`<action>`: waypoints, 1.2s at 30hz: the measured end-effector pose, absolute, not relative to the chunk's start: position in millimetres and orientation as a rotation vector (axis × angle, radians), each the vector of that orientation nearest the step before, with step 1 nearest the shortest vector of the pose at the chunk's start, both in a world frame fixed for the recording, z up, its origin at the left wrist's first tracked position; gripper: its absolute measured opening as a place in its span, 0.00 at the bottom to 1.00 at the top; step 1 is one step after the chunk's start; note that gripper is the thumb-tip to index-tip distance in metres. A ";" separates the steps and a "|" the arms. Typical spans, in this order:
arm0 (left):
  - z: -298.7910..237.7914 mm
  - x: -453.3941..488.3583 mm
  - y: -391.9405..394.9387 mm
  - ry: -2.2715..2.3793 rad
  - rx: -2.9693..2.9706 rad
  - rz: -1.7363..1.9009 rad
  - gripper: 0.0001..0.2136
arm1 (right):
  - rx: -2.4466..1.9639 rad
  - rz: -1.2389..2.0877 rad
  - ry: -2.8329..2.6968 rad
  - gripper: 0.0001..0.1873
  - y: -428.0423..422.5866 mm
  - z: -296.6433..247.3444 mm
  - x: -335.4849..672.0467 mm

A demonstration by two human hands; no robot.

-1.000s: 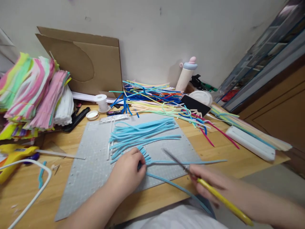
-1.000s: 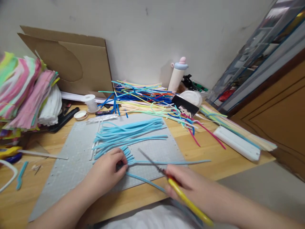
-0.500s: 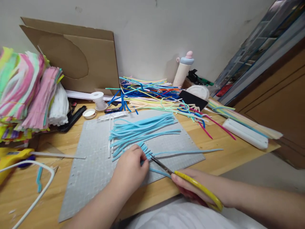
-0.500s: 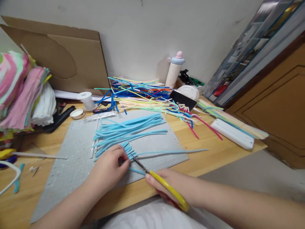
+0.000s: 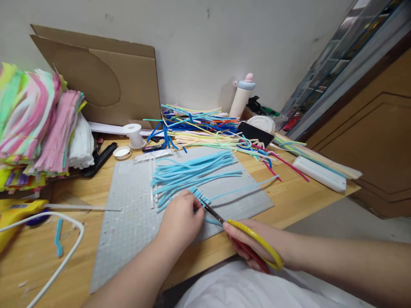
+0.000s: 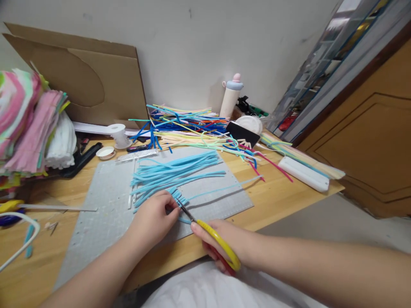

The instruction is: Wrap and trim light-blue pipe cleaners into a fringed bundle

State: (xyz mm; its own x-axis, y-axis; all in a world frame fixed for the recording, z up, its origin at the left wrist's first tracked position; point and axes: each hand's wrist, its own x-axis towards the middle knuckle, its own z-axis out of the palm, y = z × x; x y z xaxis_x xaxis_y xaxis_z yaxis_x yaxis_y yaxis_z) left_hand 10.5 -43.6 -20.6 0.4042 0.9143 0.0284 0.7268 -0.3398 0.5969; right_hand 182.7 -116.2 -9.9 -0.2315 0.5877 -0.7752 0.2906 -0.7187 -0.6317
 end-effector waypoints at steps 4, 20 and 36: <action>-22.2 9.4 -42.9 1.392 2.133 0.506 0.05 | -1.823 2.023 -1.004 0.28 -118.2 -11.1 178.4; -23.7 6.3 -43.7 1.350 2.121 0.538 0.05 | -1.965 2.014 -1.115 0.31 -110.1 -1.2 166.4; -24.7 5.7 -42.8 1.349 2.133 0.501 0.05 | -2.088 1.840 -1.243 0.23 -115.2 -9.0 162.6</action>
State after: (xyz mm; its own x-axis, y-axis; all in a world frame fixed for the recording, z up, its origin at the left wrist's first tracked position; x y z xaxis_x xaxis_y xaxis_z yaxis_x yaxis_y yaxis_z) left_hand 5.7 -42.8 -24.7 0.4235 0.9058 0.0151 0.6960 -0.3360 0.6345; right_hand 162.6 -115.2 -9.0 -0.0593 0.6140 -0.7871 0.5013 -0.6635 -0.5554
